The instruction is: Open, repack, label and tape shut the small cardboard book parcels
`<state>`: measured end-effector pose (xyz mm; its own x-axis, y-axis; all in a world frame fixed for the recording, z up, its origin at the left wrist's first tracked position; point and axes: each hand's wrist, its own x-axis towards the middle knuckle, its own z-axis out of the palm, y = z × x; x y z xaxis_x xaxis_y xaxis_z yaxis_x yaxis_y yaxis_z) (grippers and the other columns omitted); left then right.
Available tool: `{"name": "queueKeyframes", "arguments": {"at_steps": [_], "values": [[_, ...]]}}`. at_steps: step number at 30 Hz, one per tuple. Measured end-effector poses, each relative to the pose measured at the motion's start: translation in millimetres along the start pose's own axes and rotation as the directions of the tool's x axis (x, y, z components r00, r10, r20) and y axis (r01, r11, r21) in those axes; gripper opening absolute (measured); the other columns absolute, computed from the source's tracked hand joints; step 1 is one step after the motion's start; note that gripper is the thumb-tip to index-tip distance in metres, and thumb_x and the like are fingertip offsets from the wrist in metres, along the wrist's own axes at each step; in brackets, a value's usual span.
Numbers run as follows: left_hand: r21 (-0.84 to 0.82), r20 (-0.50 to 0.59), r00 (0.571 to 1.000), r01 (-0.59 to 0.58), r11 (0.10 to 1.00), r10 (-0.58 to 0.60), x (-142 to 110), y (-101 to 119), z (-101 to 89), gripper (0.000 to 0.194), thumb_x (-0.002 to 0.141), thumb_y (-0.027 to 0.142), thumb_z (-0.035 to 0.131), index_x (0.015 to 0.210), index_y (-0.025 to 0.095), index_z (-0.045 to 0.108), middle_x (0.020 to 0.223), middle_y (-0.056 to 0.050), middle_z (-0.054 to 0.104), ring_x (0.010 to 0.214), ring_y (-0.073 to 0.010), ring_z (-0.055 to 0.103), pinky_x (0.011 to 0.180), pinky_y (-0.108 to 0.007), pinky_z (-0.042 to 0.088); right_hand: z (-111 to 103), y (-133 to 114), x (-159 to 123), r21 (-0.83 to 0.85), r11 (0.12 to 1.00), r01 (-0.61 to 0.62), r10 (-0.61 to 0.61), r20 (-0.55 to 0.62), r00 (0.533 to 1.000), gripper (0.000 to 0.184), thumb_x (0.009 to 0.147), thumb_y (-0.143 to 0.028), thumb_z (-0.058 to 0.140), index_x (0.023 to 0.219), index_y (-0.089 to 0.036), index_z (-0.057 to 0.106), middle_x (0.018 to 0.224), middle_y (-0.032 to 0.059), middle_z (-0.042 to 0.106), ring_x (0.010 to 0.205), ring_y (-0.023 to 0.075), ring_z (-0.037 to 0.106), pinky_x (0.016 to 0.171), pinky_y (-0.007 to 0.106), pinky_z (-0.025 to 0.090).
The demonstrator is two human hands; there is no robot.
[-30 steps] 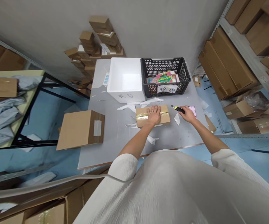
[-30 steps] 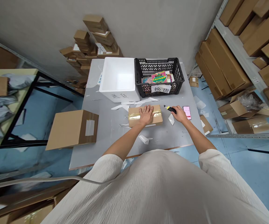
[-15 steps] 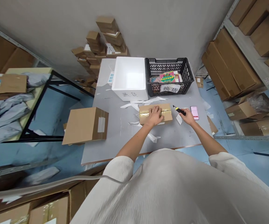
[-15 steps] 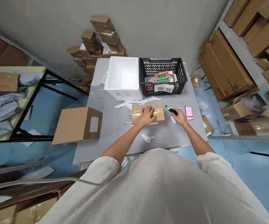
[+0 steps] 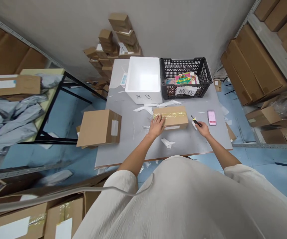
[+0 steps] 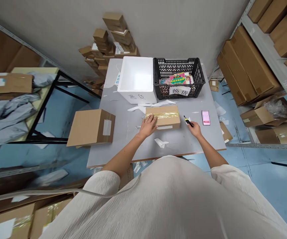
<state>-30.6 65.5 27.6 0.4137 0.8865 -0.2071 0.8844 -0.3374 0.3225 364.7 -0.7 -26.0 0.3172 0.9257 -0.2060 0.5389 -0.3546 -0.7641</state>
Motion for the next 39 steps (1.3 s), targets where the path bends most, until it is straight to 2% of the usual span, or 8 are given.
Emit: {"name": "queueKeyframes", "arguments": {"at_steps": [2,5,11,19,26,32,36,39], "values": [[-0.017,0.034,0.999,0.000,1.000,0.000,11.8,-3.4,-7.3,0.073,0.108,0.042,0.051,0.178,0.026,0.039,0.190,-0.017,0.027,0.178,-0.0369,0.021,0.138,-0.067,0.028,6.0,5.9,-8.0,-0.030,0.996,-0.081,0.081,0.007,0.997,0.048,0.086,-0.061,0.070,0.110,-0.021,0.081,0.111,0.0117,0.083,0.105,0.0314,0.075,0.100,0.047,0.061],[-0.001,0.068,0.998,-0.003,1.000,0.003,33.8,-8.7,-20.6,0.071,0.110,0.046,0.046,0.178,0.027,0.039,0.190,-0.016,0.026,0.178,-0.0366,0.020,0.140,-0.071,0.017,14.0,13.3,-21.4,-0.112,0.973,-0.201,0.202,-0.001,0.979,0.036,0.088,-0.053,0.071,0.105,-0.023,0.079,0.104,0.0090,0.084,0.105,0.0303,0.078,0.099,0.043,0.061],[0.012,0.110,0.994,0.018,1.000,-0.019,61.6,-15.7,-36.3,0.072,0.111,0.048,0.041,0.179,0.025,0.039,0.190,-0.016,0.028,0.177,-0.0370,0.021,0.140,-0.073,0.012,31.3,33.6,-36.8,-0.273,0.909,-0.316,0.324,-0.016,0.946,0.028,0.087,-0.048,0.074,0.102,-0.024,0.073,0.109,0.0138,0.083,0.107,0.0337,0.080,0.088,0.040,0.062],[0.054,0.151,0.988,0.025,0.998,-0.033,65.0,-20.3,-41.1,0.074,0.110,0.046,0.042,0.180,0.024,0.036,0.190,-0.015,0.026,0.177,-0.0372,0.020,0.140,-0.071,0.014,45.7,63.4,-30.5,-0.371,0.861,-0.348,0.346,-0.074,0.935,0.034,0.092,-0.042,0.074,0.117,-0.019,0.072,0.131,0.0244,0.073,0.119,0.0397,0.076,0.101,0.054,0.060],[0.041,0.135,0.991,0.013,0.999,-0.019,42.3,-15.0,-37.2,0.074,0.107,0.048,0.048,0.176,0.024,0.040,0.189,-0.016,0.029,0.176,-0.0384,0.022,0.140,-0.069,0.017,48.8,64.7,-35.2,-0.417,0.844,-0.338,0.358,-0.033,0.933,0.036,0.094,-0.040,0.075,0.123,-0.019,0.070,0.135,0.0231,0.069,0.127,0.0404,0.072,0.107,0.055,0.057],[-0.002,0.073,0.997,-0.010,1.000,0.010,21.3,-8.7,-24.6,0.075,0.099,0.045,0.064,0.171,0.028,0.048,0.182,-0.017,0.039,0.171,-0.0408,0.031,0.139,-0.065,0.022,40.1,44.2,-21.0,-0.330,0.904,-0.273,0.254,-0.099,0.962,0.038,0.098,-0.045,0.064,0.125,-0.019,0.070,0.133,0.0209,0.070,0.125,0.0370,0.070,0.111,0.053,0.055],[-0.036,0.021,1.000,-0.017,0.999,0.018,10.1,-3.2,-14.7,0.078,0.090,0.045,0.077,0.164,0.030,0.054,0.174,-0.017,0.048,0.164,-0.0407,0.040,0.138,-0.060,0.027,32.5,3.5,6.8,-0.130,0.990,-0.055,0.043,-0.093,0.995,0.046,0.103,-0.054,0.051,0.124,-0.019,0.073,0.124,0.0182,0.075,0.115,0.0320,0.071,0.109,0.049,0.058],[-0.096,-0.040,0.999,-0.020,0.995,0.017,3.8,1.2,-10.1,0.062,0.099,0.047,0.068,0.157,0.030,0.060,0.171,-0.015,0.052,0.163,-0.0386,0.042,0.138,-0.059,0.029,32.3,-34.9,23.4,-0.052,0.995,0.081,-0.083,-0.040,0.996,0.054,0.102,-0.056,0.051,0.134,-0.018,0.074,0.136,0.0200,0.074,0.113,0.0302,0.073,0.111,0.049,0.058]]}}
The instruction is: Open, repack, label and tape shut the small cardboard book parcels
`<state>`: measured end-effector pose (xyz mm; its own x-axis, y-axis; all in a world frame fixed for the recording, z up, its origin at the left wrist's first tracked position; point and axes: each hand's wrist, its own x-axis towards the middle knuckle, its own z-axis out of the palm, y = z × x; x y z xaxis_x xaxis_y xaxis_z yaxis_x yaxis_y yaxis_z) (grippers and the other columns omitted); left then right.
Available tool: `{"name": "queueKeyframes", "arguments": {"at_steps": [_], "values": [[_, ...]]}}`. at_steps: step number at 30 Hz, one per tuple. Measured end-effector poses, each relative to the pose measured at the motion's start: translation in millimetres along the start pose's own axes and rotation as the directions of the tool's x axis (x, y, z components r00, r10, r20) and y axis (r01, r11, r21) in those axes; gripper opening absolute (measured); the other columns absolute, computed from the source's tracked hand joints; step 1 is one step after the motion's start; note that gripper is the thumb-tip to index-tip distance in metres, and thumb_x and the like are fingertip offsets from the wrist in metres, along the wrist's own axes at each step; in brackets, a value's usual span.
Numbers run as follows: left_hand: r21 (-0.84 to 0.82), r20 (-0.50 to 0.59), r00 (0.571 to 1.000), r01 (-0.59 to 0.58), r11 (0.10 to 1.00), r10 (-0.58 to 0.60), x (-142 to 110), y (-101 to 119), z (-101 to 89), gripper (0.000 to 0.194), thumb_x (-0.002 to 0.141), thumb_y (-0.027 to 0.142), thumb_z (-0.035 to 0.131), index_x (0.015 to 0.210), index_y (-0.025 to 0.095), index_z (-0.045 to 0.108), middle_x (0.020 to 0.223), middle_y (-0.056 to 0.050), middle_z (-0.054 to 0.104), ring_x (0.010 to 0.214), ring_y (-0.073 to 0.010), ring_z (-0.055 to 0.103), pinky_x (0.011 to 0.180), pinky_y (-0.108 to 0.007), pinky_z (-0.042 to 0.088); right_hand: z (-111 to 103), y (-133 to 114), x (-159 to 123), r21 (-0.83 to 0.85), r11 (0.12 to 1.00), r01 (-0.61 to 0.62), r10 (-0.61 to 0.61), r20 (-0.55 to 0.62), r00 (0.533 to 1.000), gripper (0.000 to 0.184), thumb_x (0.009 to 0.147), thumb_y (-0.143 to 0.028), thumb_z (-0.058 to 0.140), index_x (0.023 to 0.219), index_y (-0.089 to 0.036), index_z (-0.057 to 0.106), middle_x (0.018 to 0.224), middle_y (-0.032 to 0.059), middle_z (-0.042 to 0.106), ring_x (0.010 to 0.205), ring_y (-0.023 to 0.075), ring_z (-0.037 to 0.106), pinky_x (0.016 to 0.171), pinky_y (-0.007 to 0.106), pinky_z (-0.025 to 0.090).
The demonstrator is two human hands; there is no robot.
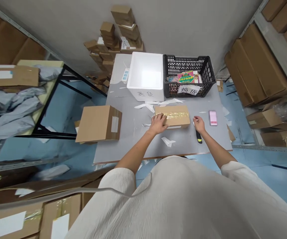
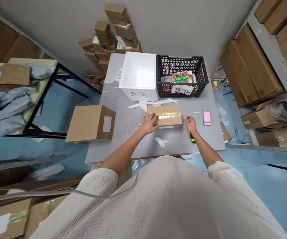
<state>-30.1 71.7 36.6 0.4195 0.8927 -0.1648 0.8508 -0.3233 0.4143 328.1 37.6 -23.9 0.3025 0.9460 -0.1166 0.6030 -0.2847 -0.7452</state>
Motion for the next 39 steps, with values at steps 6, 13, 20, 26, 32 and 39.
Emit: {"name": "queueKeyframes", "arguments": {"at_steps": [6,13,20,26,32,39], "values": [[-0.191,-0.217,0.965,0.108,0.975,-0.150,-2.9,-6.3,13.5,0.063,0.103,0.032,0.054,0.165,0.024,0.052,0.177,-0.018,0.045,0.165,-0.0374,0.041,0.134,-0.058,0.039,0.0,-55.3,10.8,0.058,0.991,0.123,-0.129,0.109,0.986,0.068,0.094,-0.045,0.063,0.157,-0.021,0.065,0.160,0.0174,0.065,0.123,0.0302,0.074,0.114,0.051,0.060],[-0.468,-0.273,0.911,0.156,0.870,-0.310,-1.7,-20.8,40.7,0.097,0.094,0.036,0.071,0.178,0.021,0.025,0.174,-0.022,0.048,0.164,-0.0374,0.046,0.134,-0.058,0.043,-11.1,-68.3,3.6,0.065,0.991,0.114,-0.123,0.151,0.981,0.065,0.091,-0.039,0.064,0.154,-0.024,0.066,0.155,0.0140,0.070,0.120,0.0296,0.075,0.108,0.050,0.064],[-0.458,-0.239,0.933,0.137,0.878,-0.270,-10.9,-26.4,37.7,0.100,0.095,0.036,0.073,0.180,0.021,0.023,0.178,-0.020,0.046,0.166,-0.0370,0.046,0.134,-0.054,0.045,-14.0,-55.3,-10.6,0.076,0.982,0.173,-0.183,0.150,0.972,0.065,0.091,-0.044,0.065,0.153,-0.025,0.065,0.155,0.0163,0.066,0.119,0.0294,0.073,0.103,0.049,0.063],[-0.511,-0.226,0.928,0.147,0.847,-0.298,-15.8,-29.4,41.1,0.102,0.096,0.038,0.076,0.181,0.026,0.020,0.175,-0.019,0.051,0.157,-0.0367,0.057,0.123,-0.053,0.055,-13.1,-67.4,10.4,0.130,0.973,0.189,-0.196,0.043,0.980,0.074,0.099,-0.060,0.061,0.163,-0.025,0.050,0.153,0.0196,0.066,0.123,0.0298,0.071,0.105,0.048,0.061],[-0.397,-0.211,0.955,0.110,0.911,-0.207,-19.6,-36.2,43.5,0.069,0.102,0.044,0.070,0.166,0.023,0.051,0.178,-0.017,0.047,0.165,-0.0348,0.048,0.131,-0.049,0.048,-14.7,-83.4,42.2,0.002,0.953,0.303,-0.301,0.136,0.944,0.076,0.106,-0.071,0.045,0.166,-0.024,0.053,0.174,0.0191,0.050,0.142,0.0342,0.062,0.116,0.052,0.056],[-0.451,-0.182,0.962,0.103,0.886,-0.204,-23.2,-41.1,42.2,0.062,0.098,0.046,0.074,0.156,0.027,0.062,0.181,-0.013,0.044,0.157,-0.0378,0.055,0.125,-0.051,0.054,-3.8,-91.3,78.5,-0.404,0.853,0.330,-0.201,0.329,0.923,0.074,0.110,-0.057,0.039,0.172,-0.019,0.051,0.180,0.0182,0.041,0.159,0.0419,0.047,0.131,0.060,0.044]]}}
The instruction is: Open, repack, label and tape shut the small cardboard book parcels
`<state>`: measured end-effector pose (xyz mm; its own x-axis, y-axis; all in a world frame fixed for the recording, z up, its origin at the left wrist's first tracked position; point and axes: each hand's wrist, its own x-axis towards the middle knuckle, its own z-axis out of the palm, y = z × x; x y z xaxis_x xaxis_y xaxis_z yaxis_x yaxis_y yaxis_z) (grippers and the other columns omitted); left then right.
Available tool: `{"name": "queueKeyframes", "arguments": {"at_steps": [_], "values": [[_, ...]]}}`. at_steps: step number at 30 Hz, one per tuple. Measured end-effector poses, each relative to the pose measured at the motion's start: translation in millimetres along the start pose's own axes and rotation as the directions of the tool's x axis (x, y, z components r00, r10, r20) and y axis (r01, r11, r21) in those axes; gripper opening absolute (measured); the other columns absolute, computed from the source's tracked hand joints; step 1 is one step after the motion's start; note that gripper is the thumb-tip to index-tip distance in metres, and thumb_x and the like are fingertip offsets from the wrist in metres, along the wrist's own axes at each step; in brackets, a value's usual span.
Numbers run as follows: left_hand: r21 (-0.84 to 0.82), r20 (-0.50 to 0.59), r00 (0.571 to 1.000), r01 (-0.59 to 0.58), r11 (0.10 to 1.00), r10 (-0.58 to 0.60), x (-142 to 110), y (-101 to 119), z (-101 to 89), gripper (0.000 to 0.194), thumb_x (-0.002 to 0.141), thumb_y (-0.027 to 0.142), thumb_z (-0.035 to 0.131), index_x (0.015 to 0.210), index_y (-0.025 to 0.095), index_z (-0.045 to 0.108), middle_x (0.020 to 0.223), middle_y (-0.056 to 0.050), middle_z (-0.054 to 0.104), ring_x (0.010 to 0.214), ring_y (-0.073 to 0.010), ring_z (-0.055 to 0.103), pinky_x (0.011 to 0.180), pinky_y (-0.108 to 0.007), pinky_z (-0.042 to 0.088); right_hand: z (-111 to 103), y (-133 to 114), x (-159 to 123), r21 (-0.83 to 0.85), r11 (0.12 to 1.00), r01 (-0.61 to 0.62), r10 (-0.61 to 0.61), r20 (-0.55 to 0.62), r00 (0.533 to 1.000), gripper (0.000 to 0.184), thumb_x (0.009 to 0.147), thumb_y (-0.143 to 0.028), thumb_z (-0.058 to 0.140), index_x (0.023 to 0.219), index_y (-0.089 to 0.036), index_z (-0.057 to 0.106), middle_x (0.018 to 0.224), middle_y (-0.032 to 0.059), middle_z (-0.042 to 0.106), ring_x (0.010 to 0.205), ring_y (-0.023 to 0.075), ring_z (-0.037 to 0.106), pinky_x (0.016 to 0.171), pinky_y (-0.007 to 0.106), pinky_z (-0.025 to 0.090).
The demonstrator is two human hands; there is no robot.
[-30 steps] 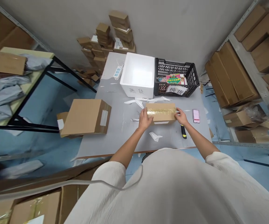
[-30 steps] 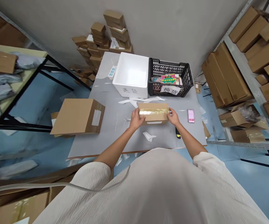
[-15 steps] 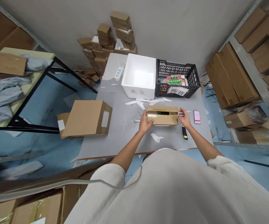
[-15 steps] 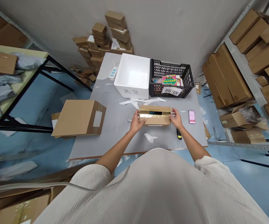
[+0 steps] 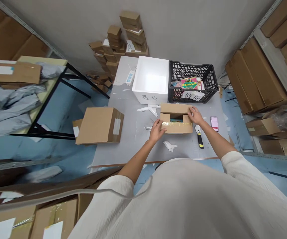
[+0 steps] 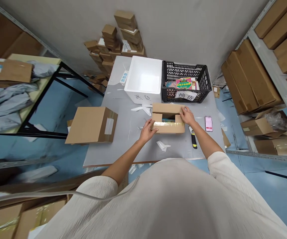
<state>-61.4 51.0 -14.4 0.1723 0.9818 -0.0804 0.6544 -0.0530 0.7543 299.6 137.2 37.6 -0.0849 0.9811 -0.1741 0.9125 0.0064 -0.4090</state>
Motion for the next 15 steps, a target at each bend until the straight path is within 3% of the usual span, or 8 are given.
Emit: {"name": "queueKeyframes", "arguments": {"at_steps": [6,11,15], "values": [[0.054,0.015,1.000,-0.018,0.998,0.017,0.2,4.6,-3.9,0.057,0.098,0.044,0.074,0.152,0.027,0.063,0.176,-0.013,0.047,0.157,-0.0376,0.053,0.125,-0.052,0.052,0.7,-12.0,9.8,-0.146,0.989,-0.034,0.054,0.132,0.990,0.062,0.112,-0.052,0.038,0.152,-0.016,0.070,0.165,0.0224,0.055,0.146,0.0444,0.054,0.124,0.059,0.048],[0.206,-0.026,1.000,-0.004,0.979,0.009,1.5,16.2,-9.4,0.052,0.093,0.039,0.081,0.141,0.027,0.066,0.173,-0.017,0.047,0.163,-0.0428,0.041,0.130,-0.060,0.040,-4.9,-15.0,4.3,-0.160,0.987,0.015,0.010,0.156,0.988,0.064,0.110,-0.051,0.043,0.163,-0.020,0.061,0.164,0.0191,0.059,0.147,0.0433,0.055,0.122,0.061,0.047],[0.251,-0.039,0.998,-0.028,0.968,0.039,3.0,30.6,-16.8,0.047,0.090,0.033,0.083,0.133,0.026,0.066,0.158,-0.017,0.058,0.153,-0.0412,0.049,0.128,-0.059,0.037,-10.2,-14.9,3.1,-0.147,0.989,0.029,-0.001,0.187,0.982,0.065,0.107,-0.051,0.045,0.162,-0.020,0.062,0.168,0.0169,0.059,0.147,0.0438,0.056,0.120,0.063,0.049]]}}
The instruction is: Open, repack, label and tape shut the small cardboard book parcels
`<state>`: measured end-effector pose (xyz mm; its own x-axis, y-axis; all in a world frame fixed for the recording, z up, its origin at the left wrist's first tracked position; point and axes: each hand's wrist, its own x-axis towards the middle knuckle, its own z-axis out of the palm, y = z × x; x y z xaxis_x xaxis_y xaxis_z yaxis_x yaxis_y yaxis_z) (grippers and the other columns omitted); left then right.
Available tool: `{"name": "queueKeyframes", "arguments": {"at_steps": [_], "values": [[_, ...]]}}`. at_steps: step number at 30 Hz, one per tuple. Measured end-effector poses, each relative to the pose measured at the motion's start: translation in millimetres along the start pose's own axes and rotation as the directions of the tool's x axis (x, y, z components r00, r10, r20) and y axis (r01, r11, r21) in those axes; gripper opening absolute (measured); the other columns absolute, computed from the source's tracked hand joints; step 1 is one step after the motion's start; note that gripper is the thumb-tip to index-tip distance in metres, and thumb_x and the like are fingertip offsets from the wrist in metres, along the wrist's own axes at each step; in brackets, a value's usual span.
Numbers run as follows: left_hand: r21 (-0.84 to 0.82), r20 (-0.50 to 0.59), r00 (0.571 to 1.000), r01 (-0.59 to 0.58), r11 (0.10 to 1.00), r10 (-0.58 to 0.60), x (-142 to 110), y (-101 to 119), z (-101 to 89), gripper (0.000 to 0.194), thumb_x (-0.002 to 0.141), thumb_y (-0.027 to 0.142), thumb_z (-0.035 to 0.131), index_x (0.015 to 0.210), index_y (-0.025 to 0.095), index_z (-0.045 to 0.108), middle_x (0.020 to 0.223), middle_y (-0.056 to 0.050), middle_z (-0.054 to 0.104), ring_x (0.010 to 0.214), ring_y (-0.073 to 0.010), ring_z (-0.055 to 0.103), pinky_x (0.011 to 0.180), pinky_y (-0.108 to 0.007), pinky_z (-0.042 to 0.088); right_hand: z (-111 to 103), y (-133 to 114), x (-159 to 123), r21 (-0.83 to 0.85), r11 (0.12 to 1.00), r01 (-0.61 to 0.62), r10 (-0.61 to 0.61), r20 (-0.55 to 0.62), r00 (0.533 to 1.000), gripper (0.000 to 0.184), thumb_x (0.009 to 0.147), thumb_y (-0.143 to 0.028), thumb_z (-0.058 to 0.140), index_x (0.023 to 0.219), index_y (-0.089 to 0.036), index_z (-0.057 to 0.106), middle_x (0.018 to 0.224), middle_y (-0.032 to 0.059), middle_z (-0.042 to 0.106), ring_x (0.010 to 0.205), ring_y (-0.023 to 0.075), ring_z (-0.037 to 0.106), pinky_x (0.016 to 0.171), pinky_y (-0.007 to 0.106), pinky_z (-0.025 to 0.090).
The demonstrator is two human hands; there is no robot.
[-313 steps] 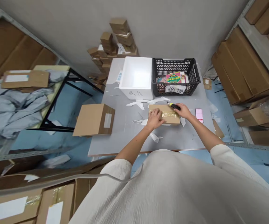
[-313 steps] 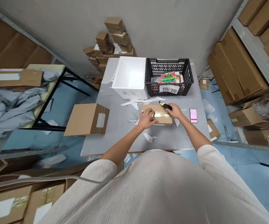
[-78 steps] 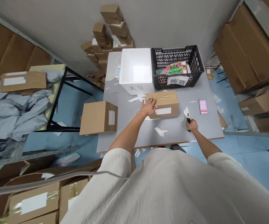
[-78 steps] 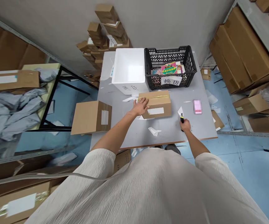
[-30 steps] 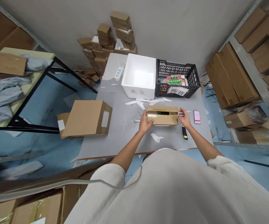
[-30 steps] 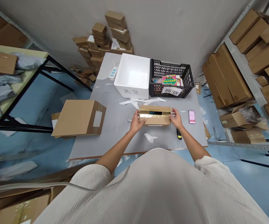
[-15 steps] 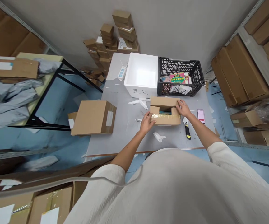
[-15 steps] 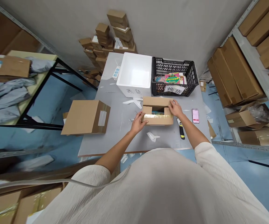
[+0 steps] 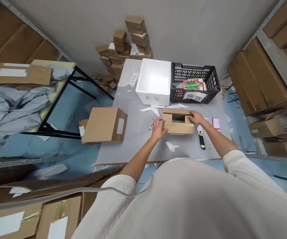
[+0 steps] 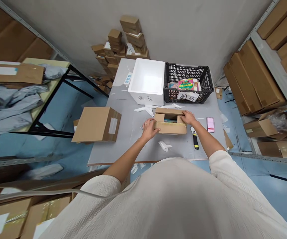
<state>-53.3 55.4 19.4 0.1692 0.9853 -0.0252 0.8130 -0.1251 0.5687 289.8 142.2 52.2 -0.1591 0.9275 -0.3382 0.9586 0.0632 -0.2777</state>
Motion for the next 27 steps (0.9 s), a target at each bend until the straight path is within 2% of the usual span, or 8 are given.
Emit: {"name": "queueKeyframes", "arguments": {"at_steps": [5,9,11,13,17,20,24,27], "values": [[-0.022,-0.122,0.988,-0.098,0.995,0.095,-20.0,6.9,-13.6,0.014,0.107,0.038,0.064,0.111,0.024,0.067,0.127,-0.013,0.071,0.128,-0.0330,0.062,0.117,-0.051,0.043,-2.5,-1.3,2.3,-0.012,1.000,0.024,-0.024,0.031,0.999,0.062,0.108,-0.055,0.041,0.154,-0.021,0.067,0.166,0.0165,0.061,0.145,0.0429,0.058,0.118,0.062,0.051],[-0.031,-0.074,0.982,-0.178,0.984,0.175,-48.3,-1.2,-19.2,0.028,0.113,0.034,0.050,0.091,0.025,0.066,0.109,-0.009,0.073,0.114,-0.0278,0.066,0.111,-0.047,0.046,1.7,-2.9,1.2,-0.002,1.000,0.024,-0.024,0.017,1.000,0.067,0.106,-0.058,0.045,0.160,-0.021,0.062,0.171,0.0181,0.056,0.147,0.0455,0.055,0.118,0.065,0.050],[-0.021,0.009,0.976,-0.216,0.976,0.217,-59.8,-6.6,-19.6,0.022,0.109,0.035,0.057,0.093,0.025,0.068,0.116,-0.010,0.075,0.120,-0.0290,0.065,0.112,-0.048,0.047,5.6,-5.3,-0.8,0.004,1.000,0.005,-0.005,0.010,1.000,0.073,0.105,-0.059,0.047,0.165,-0.020,0.056,0.176,0.0182,0.050,0.148,0.0470,0.054,0.119,0.066,0.049],[0.010,0.102,0.961,-0.259,0.966,0.257,-67.1,-9.9,-18.3,0.013,0.104,0.035,0.067,0.110,0.025,0.073,0.134,-0.013,0.073,0.133,-0.0323,0.062,0.116,-0.051,0.047,10.4,-8.9,-3.2,0.001,1.000,-0.021,0.021,0.007,1.000,0.079,0.103,-0.063,0.050,0.170,-0.021,0.050,0.180,0.0178,0.045,0.149,0.0482,0.053,0.119,0.065,0.047],[0.134,0.243,0.919,-0.349,0.927,0.311,-64.6,-4.4,-11.2,0.060,0.093,0.020,0.075,0.152,0.025,0.063,0.165,-0.019,0.056,0.160,-0.0373,0.045,0.129,-0.059,0.038,21.3,-17.9,-8.0,-0.015,0.997,-0.081,0.081,-0.017,0.997,0.091,0.098,-0.071,0.058,0.174,-0.024,0.041,0.183,0.0182,0.039,0.152,0.0496,0.048,0.120,0.066,0.044],[0.218,0.317,0.890,-0.405,0.888,0.328,-50.2,8.1,-5.1,0.085,0.085,0.012,0.078,0.165,0.027,0.053,0.179,-0.021,0.041,0.170,-0.0388,0.033,0.135,-0.063,0.030,28.5,-24.5,-11.1,-0.014,0.994,-0.112,0.112,-0.040,0.993,0.100,0.095,-0.075,0.062,0.176,-0.023,0.035,0.186,0.0201,0.032,0.155,0.0494,0.044,0.122,0.065,0.040],[0.287,0.380,0.863,-0.454,0.844,0.335,-35.3,21.5,-3.0,0.089,0.083,0.009,0.078,0.165,0.030,0.054,0.188,-0.018,0.028,0.174,-0.0398,0.026,0.138,-0.068,0.023,32.4,-31.9,-13.8,-0.020,0.987,-0.162,0.161,-0.042,0.986,0.109,0.093,-0.076,0.066,0.178,-0.020,0.028,0.189,0.0218,0.022,0.160,0.0483,0.038,0.126,0.064,0.035],[0.288,0.356,0.880,-0.424,0.858,0.316,-40.1,23.8,-7.4,0.091,0.083,0.011,0.080,0.168,0.030,0.052,0.190,-0.017,0.025,0.177,-0.0412,0.021,0.140,-0.071,0.016,32.3,-33.9,-15.0,-0.028,0.986,-0.167,0.166,-0.040,0.985,0.109,0.093,-0.073,0.068,0.179,-0.020,0.026,0.190,0.0220,0.019,0.162,0.0475,0.037,0.127,0.063,0.034]]}}
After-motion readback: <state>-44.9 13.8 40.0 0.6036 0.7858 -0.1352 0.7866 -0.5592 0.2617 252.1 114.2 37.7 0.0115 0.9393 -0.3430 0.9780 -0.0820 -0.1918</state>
